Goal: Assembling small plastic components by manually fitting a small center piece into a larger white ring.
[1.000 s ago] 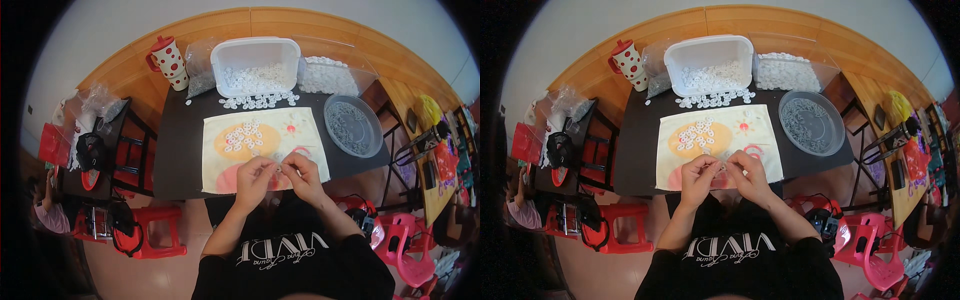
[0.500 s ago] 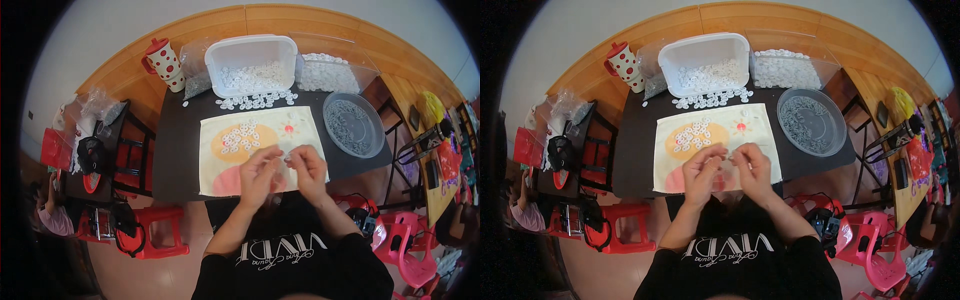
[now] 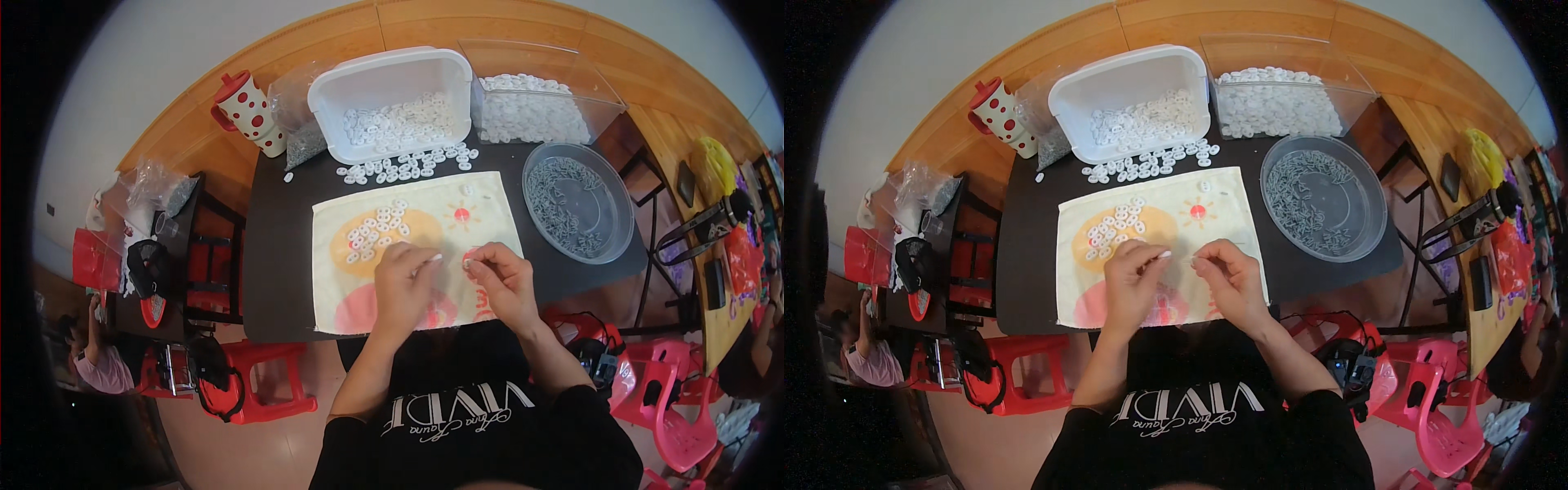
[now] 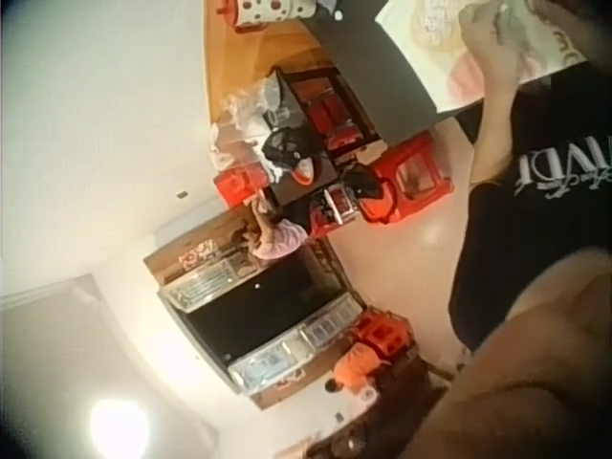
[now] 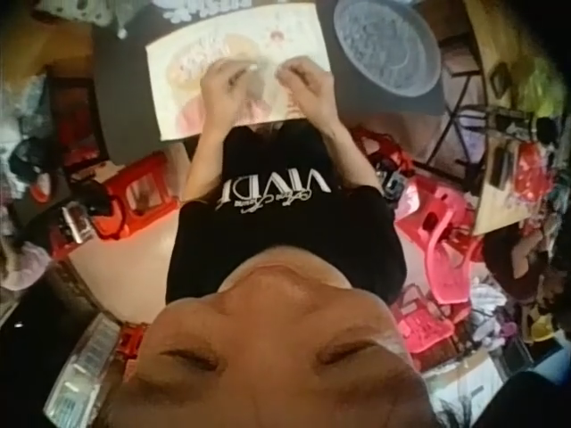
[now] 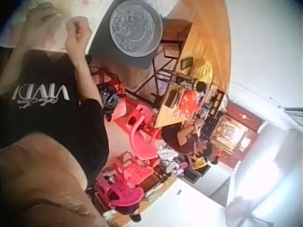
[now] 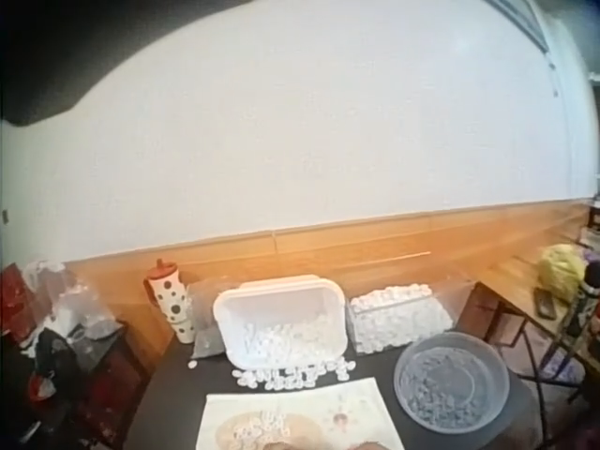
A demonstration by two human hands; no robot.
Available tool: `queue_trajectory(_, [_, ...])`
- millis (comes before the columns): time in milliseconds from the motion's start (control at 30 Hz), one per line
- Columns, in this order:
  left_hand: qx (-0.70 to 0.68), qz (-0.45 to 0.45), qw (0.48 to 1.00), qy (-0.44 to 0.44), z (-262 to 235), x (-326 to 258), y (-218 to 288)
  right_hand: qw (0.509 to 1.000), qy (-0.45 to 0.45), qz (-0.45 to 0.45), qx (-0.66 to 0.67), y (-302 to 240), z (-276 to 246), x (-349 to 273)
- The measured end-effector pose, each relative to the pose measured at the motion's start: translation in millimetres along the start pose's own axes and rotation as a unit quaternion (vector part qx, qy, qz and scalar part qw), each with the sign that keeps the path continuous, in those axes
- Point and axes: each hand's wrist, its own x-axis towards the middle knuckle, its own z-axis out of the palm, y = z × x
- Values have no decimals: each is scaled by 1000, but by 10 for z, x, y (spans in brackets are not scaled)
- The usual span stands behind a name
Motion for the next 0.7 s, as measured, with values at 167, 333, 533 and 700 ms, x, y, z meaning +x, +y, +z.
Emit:
queue_trajectory(167, [-500,-251,829,-23,-48,-81,-72,998,1,-55,4,-103,139,58])
queue_trajectory(333, [-546,-273,792,-31,-137,-118,-33,985,12,-161,-65,-98,218,97])
queue_trajectory(533, [-544,-248,801,-25,-140,-144,-35,972,14,-200,-126,-171,277,101])
queue_trajectory(700, [-526,-215,823,-8,-127,-159,-32,968,17,-214,-133,-156,321,94])
